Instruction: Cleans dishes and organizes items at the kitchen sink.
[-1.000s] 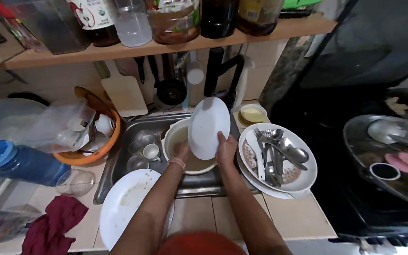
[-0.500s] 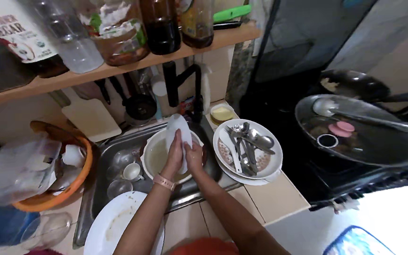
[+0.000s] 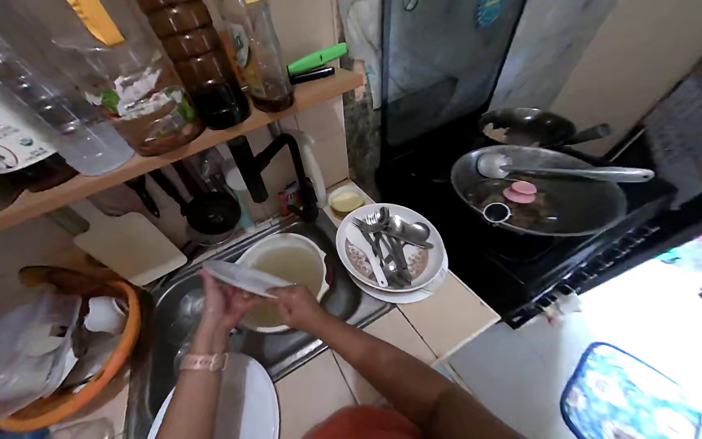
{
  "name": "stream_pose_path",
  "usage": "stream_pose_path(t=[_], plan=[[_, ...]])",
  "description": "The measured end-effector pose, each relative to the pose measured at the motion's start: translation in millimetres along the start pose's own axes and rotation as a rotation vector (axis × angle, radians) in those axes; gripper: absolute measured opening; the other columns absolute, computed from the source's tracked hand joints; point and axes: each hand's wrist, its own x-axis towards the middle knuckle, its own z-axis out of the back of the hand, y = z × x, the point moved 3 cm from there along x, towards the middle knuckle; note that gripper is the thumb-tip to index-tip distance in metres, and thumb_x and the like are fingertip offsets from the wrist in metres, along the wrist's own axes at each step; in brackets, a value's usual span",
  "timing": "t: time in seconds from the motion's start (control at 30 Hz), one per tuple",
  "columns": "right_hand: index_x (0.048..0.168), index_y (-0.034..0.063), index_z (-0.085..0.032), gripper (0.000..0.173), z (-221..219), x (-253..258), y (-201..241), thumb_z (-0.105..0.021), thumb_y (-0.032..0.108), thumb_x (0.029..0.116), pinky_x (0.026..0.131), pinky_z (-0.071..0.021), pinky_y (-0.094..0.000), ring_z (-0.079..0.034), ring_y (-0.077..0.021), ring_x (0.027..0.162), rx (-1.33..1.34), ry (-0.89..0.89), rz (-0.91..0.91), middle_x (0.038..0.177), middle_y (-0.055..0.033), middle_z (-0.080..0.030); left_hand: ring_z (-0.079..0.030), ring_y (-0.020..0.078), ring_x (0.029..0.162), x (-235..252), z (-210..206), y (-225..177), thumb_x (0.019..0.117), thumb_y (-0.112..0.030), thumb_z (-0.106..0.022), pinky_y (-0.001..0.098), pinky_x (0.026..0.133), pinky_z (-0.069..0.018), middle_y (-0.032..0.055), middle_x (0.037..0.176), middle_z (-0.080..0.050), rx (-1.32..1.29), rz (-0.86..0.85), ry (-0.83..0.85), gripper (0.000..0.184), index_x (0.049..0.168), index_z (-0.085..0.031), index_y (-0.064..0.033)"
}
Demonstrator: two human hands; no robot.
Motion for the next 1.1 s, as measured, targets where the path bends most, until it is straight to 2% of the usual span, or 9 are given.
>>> stream_pose_path(t=[0.1, 0.23, 0.37, 0.57, 0.73, 0.83, 0.9, 1.0, 1.1], plan=[[0.113, -0.0103, -0.071, 0.024, -4.1, -9.5, 5.2, -0.058, -0.008, 0.0922, 0.093, -0.0559, -0.0561, -0.073, -0.0404, 0.105, -0.183, 0.282, 0.143, 0.111, -0.0255, -0.074, -0.069, 0.0217, 0.092, -16.8, 38.3, -10.1, 0.1021, -0.07, -0.006, 0.042, 0.071, -0.0599, 0.0107, 0.111, -0.067, -0.012, -0.041, -0.079, 0.077, 0.14, -0.044, -0.0142], [0.107, -0.0073, -0.072, 0.019, -10.6, -18.9, 5.7, -0.061, -0.008, 0.0918, 0.095, -0.0557, -0.0528, -0.072, -0.0392, 0.107, -0.271, 0.401, 0.342, 0.109, -0.0235, -0.074, -0.067, 0.0111, 0.071, -29.8, 78.9, 13.8, 0.1091, -0.019, -0.041, 0.0272, 0.058, -0.0582, 0.0081, 0.093, -0.065, 0.098, 0.006, -0.199, 0.024, 0.127, -0.048, -0.0044], [0.119, -0.0069, -0.071, 0.035, 6.5, -20.4, 12.6, -0.071, 0.019, 0.0956, 0.112, -0.0446, -0.051, -0.064, -0.0402, 0.123, -0.21, 0.5, 0.34, 0.12, -0.0244, -0.071, -0.067, 0.0142, 0.082, -46.6, 88.4, 29.0, 0.1064, -0.009, -0.041, 0.0321, 0.069, -0.0596, 0.0107, 0.102, -0.064, 0.041, -0.026, -0.241, 0.027, 0.133, -0.045, -0.0035], [0.12, -0.0041, -0.072, 0.033, 114.1, -30.7, -12.6, -0.058, 0.02, 0.1028, 0.109, -0.0462, -0.0536, -0.064, -0.0393, 0.122, -0.395, -0.015, -0.252, 0.122, -0.0226, -0.071, -0.07, 0.0113, 0.083, -63.6, 90.3, 29.8, 0.1073, -0.007, -0.04, 0.0313, 0.07, -0.0621, 0.0079, 0.101, -0.066, 0.024, -0.129, -0.198, 0.026, 0.133, -0.044, -0.0044], [0.135, -0.0065, -0.06, 0.042, 232.1, -82.6, -64.9, -0.06, 0.022, 0.1034, 0.11, -0.0401, -0.0643, -0.049, -0.0525, 0.132, -0.633, -0.352, -0.836, 0.14, -0.0359, -0.052, -0.072, 0.0105, 0.084, -66.0, 82.0, 27.4, 0.1056, -0.002, -0.043, 0.0308, 0.072, -0.0635, 0.0072, 0.103, -0.068, 0.091, -0.228, -0.137, 0.033, 0.138, -0.041, -0.0028], [0.142, -0.0099, -0.049, 0.055, 261.2, -117.6, -84.2, -0.056, 0.031, 0.106, 0.107, -0.0424, -0.0643, -0.052, -0.0539, 0.129, -0.47, -0.387, -1.11, 0.143, -0.0397, -0.047, -0.071, 0.0106, 0.085, -63.5, 68.8, 32.7, 0.106, -0.002, -0.043, 0.0308, 0.073, -0.0626, 0.0088, 0.106, -0.067, 0.12, -0.212, -0.124, 0.038, 0.144, -0.037, -0.0022], [0.139, -0.008, -0.052, 0.059, 258.5, -131.3, -99.5, -0.051, 0.042, 0.1075, 0.095, -0.0527, -0.0556, -0.065, -0.0424, 0.11, -0.264, -0.36, -1.259, 0.128, -0.0338, -0.059, -0.071, 0.0118, 0.085, -60.6, 58.8, 36.5, 0.1055, -0.002, -0.044, 0.0313, 0.073, -0.0622, 0.0105, 0.107, -0.066, 0.114, -0.176, -0.13, 0.039, 0.144, -0.037, -0.0016], [0.131, -0.0065, -0.053, 0.058, 243.2, -131.4, -105.7, -0.052, 0.047, 0.1067, 0.069, -0.0564, -0.0408, -0.063, -0.0245, 0.072, 0.05, -0.438, -1.338, 0.096, -0.0208, -0.063, -0.07, 0.014, 0.084, -54.8, 48.1, 39.6, 0.104, 0.0, -0.046, 0.0331, 0.072, -0.0619, 0.0122, 0.105, -0.066, 0.107, -0.14, -0.116, 0.036, 0.14, -0.041, -0.0003], [0.143, -0.0002, -0.043, 0.055, 233.0, -121.9, -103.9, -0.058, 0.037, 0.1053, 0.067, -0.058, -0.0385, -0.066, -0.0239, 0.075, 0.298, -0.524, -1.387, 0.103, -0.0205, -0.064, -0.071, 0.0146, 0.083, -52.1, 38.6, 40.8, 0.1045, 0.0, -0.046, 0.0332, 0.071, -0.0622, 0.0119, 0.104, -0.067, 0.112, -0.129, -0.084, 0.034, 0.138, -0.042, -0.0003]])
